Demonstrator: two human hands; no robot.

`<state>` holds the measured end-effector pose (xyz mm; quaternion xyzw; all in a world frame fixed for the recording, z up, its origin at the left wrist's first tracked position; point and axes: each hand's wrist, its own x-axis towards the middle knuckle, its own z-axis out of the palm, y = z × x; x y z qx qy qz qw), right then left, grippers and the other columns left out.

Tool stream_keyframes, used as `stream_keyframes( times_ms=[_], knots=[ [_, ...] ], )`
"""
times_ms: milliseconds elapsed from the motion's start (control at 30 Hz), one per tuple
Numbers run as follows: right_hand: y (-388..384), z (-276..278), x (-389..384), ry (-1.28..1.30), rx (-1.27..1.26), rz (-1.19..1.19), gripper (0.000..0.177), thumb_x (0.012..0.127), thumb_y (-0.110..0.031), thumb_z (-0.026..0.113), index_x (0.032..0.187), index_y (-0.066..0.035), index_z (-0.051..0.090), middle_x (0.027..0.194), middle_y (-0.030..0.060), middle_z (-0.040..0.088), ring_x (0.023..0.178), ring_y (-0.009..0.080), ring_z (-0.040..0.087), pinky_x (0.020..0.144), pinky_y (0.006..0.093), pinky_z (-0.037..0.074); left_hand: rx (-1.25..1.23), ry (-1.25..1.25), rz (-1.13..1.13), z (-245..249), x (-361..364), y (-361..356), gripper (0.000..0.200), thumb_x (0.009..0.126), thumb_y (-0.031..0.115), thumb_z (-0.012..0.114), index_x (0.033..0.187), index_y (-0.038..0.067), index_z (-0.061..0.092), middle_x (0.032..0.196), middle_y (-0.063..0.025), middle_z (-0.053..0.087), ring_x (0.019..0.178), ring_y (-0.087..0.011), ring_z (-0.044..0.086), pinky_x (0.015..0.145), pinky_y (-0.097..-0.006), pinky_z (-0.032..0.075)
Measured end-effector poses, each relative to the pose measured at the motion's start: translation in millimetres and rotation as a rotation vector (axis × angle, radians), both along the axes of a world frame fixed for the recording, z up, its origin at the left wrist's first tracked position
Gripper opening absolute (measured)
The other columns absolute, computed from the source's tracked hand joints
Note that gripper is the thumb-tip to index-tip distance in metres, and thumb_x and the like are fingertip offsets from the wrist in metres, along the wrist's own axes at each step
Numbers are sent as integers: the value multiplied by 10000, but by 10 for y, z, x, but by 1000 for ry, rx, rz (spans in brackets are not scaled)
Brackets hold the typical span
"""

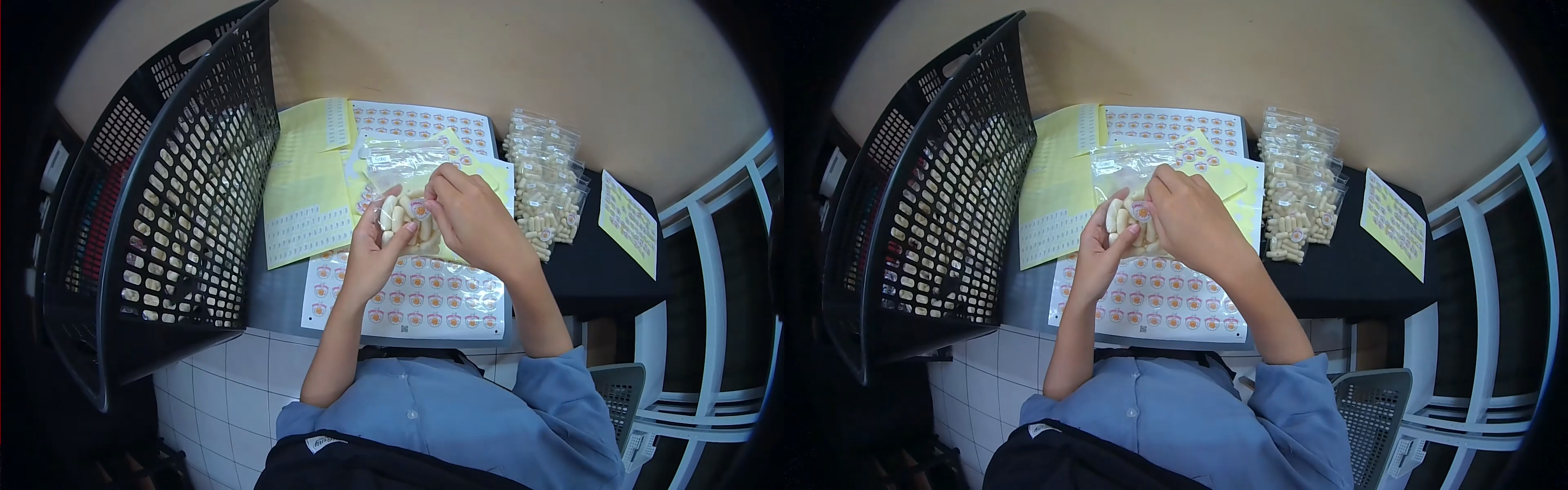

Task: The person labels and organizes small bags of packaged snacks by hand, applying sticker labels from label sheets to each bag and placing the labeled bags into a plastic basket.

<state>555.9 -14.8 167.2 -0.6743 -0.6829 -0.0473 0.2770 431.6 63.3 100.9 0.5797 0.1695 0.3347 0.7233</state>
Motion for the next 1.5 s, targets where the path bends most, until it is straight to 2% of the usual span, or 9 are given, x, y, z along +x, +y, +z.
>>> stream_keyframes(
  times_ms=[533,733,800,833,900,933,1000,1200,1500],
  knots=[
    [-26,-119,-173,-17,97,-171,131,708,-94,574,764,-9,490,802,84,469,792,235,467,686,348,358,-45,-19,18,16,43,-47,415,800,58,533,1184,7,385,973,-64,523,855,-83,517,730,-211,447],
    [-67,-236,-118,30,265,-190,230,684,-90,608,861,2,493,980,134,459,966,296,446,807,371,352,-36,-4,-1,11,85,-56,390,794,20,522,1166,4,405,961,-68,532,831,-83,529,699,-196,454],
    [-60,-252,-158,304,367,-247,385,676,-20,609,1019,2,435,1135,158,381,1059,300,420,849,371,374,-36,-6,-8,27,100,-69,389,793,12,516,1166,5,405,965,-68,532,828,-83,530,700,-197,454],
    [-44,-295,-146,304,366,-250,385,676,-20,609,1019,2,435,1135,158,381,1059,300,420,849,371,374,-33,-21,-8,35,108,-83,392,790,7,516,1166,6,406,974,-72,532,834,-86,530,705,-201,455],
    [0,-423,-108,841,419,-196,575,667,35,581,1173,-31,314,1219,164,285,1043,293,441,794,356,439,-30,-34,-12,41,119,-112,395,786,2,515,1166,7,407,982,-76,532,840,-89,531,710,-205,455],
    [11,-437,-106,842,419,-199,575,667,35,581,1173,-31,314,1219,164,285,1043,293,441,794,356,439,-6,-30,-9,41,121,-129,398,782,0,518,1165,7,409,989,-80,533,851,-93,530,717,-210,455],
    [26,-447,-94,1162,477,-57,700,672,84,556,1257,-42,192,1226,165,285,977,244,496,741,291,478,18,-29,-8,34,135,-140,400,779,-3,520,1164,8,411,996,-83,533,863,-96,530,725,-215,454],
    [31,-447,-72,1315,464,-26,752,701,88,539,1296,-57,102,1252,175,263,1002,258,489,754,281,475,-22,-61,-3,24,170,-117,407,773,7,529,1165,8,417,1014,-93,531,888,-106,526,754,-220,447],
    [-151,-556,-53,1188,408,22,821,700,67,564,1317,-76,42,1254,177,270,1016,255,480,801,295,451,-63,-11,12,-40,275,-123,361,814,110,503,1149,-6,434,1011,-92,537,877,-121,540,752,-241,457]
  ],
)
